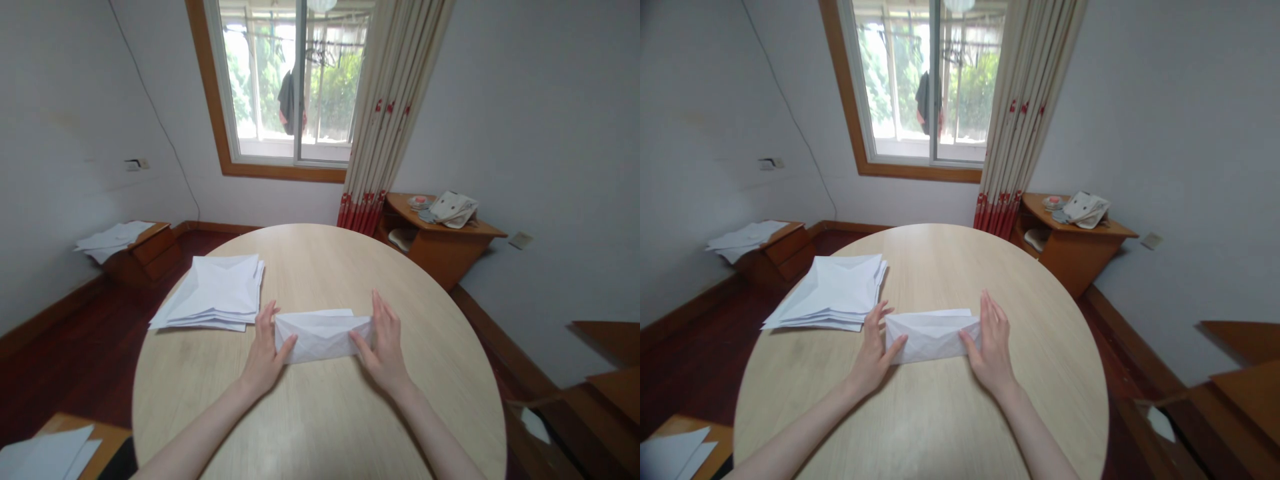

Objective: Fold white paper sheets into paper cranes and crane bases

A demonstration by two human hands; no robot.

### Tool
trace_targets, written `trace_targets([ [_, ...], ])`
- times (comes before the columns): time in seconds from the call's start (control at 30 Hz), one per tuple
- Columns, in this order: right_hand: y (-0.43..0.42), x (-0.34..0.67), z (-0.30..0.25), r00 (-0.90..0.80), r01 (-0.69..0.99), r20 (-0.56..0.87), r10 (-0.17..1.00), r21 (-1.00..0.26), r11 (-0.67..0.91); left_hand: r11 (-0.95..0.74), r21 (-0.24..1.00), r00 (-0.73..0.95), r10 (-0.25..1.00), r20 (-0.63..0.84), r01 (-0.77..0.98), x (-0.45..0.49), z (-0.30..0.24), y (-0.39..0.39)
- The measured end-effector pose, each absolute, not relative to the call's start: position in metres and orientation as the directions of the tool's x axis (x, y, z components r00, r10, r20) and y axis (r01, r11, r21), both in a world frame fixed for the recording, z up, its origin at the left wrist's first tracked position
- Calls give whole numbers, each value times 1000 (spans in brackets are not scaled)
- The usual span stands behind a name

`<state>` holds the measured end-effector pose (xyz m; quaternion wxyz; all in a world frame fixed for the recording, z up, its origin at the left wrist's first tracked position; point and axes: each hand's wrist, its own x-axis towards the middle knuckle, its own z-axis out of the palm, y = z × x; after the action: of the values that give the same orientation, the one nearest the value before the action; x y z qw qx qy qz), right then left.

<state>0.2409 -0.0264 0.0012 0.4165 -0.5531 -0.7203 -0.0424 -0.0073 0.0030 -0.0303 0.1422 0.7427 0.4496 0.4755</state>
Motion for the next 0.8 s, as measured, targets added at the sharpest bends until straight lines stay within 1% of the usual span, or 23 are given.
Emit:
trace_targets([
  [0.1,-29,231,-1,-174,883,662,729,-223,414,-605,450,179,704,687,657,-7,-27,2],
  [0.17,-31,224,-3,-254,888,643,722,-141,438,-632,320,219,624,750,706,-7,-24,0],
  [0.23,-32,218,-6,-320,879,623,713,-85,469,-652,196,279,550,787,732,-6,-21,-4],
  [0.3,-31,214,-9,-371,866,599,710,-53,498,-668,88,370,511,775,739,-5,-18,-8],
  [0.4,-29,210,-15,-418,851,555,719,-38,524,-730,-17,546,495,676,684,0,-17,-14],
  [0.43,-27,209,-17,-428,848,539,725,-38,529,-752,-27,592,495,636,658,3,-18,-15],
  [0.5,-25,207,-21,-442,843,509,739,-47,536,-774,-10,639,516,570,633,9,-21,-15],
  [0.6,-21,205,-30,-445,837,476,758,-78,541,-740,80,616,609,499,668,15,-31,-9],
  [0.7,-17,205,-40,-422,838,450,787,-138,528,-687,176,579,702,415,706,18,-42,0],
  [0.8,-12,205,-48,-380,850,369,849,-224,477,-646,237,565,756,332,725,20,-49,8],
])
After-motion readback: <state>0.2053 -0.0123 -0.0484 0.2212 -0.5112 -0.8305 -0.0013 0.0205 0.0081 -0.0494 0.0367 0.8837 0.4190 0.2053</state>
